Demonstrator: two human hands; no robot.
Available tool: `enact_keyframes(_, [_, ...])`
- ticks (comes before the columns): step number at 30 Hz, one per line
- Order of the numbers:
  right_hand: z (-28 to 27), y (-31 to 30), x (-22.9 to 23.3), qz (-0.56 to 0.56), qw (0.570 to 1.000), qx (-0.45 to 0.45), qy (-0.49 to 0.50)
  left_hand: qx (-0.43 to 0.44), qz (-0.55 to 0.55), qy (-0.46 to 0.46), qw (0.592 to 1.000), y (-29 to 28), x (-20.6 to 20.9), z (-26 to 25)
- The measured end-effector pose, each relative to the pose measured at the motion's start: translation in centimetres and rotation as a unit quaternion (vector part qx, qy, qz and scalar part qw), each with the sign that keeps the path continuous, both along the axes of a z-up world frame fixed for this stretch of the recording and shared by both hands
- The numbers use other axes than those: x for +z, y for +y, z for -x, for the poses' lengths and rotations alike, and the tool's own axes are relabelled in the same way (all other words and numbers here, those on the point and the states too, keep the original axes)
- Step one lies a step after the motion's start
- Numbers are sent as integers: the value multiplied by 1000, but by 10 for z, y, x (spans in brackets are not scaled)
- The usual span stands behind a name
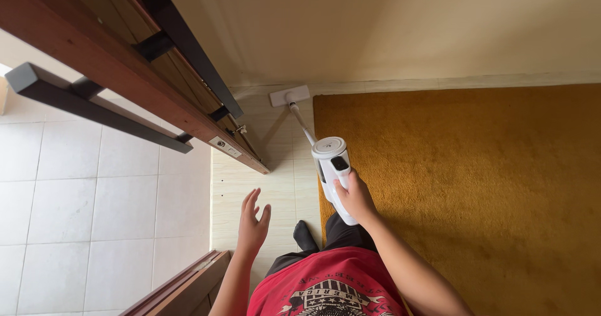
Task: The person vacuums a carpet using a cordless vacuum cleaner, pushing and pulling the vacuum head across the rug and moving a door to reach the edges.
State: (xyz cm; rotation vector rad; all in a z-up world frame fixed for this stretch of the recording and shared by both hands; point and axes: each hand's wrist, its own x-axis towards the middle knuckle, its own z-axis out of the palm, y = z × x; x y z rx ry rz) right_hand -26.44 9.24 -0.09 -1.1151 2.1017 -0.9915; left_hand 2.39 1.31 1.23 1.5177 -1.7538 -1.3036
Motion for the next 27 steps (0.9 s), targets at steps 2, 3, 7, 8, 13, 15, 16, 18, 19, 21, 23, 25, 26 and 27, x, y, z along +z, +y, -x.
enact_keyframes(2, [5, 9, -3, -8, 998, 48, 40, 6, -27, -5, 1000, 4, -8, -7])
enact_keyframes(3, [8, 14, -3, -12, 996, 71, 60, 9, -43, -5, 999, 5, -11, -10])
enact_keyframes(7, [29, 44, 3, -113, 972, 137, 156, -29, -80, -22, 996, 0, -25, -18])
enact_keyframes(8, [37, 51, 4, -134, 959, 165, 188, -39, -86, -27, 995, -2, -29, -17])
enact_keyframes(13, [81, 83, 12, -250, 890, 269, 270, -115, -119, -58, 985, -11, -43, -3])
enact_keyframes(15, [91, 96, 21, -249, 876, 288, 297, -145, -113, -72, 980, -12, -49, 5])
enact_keyframes(16, [94, 101, 26, -253, 878, 281, 294, -160, -110, -80, 978, -11, -52, 7])
enact_keyframes(18, [96, 112, 40, -261, 883, 266, 287, -172, -117, -90, 974, -11, -57, 13])
enact_keyframes(19, [97, 117, 48, -230, 902, 243, 273, -179, -121, -95, 972, -11, -59, 15])
enact_keyframes(21, [94, 127, 64, -167, 936, 196, 240, -182, -134, -109, 968, -11, -61, 17])
enact_keyframes(23, [88, 137, 81, -169, 947, 131, 239, -181, -146, -112, 966, -13, -64, 19])
enact_keyframes(25, [81, 148, 93, -148, 961, 70, 225, -182, -161, -110, 964, -13, -68, 18])
enact_keyframes(26, [77, 152, 98, -123, 969, 43, 212, -182, -168, -110, 963, -14, -71, 18])
enact_keyframes(27, [74, 155, 100, -98, 975, 16, 199, -183, -174, -110, 961, -14, -73, 19])
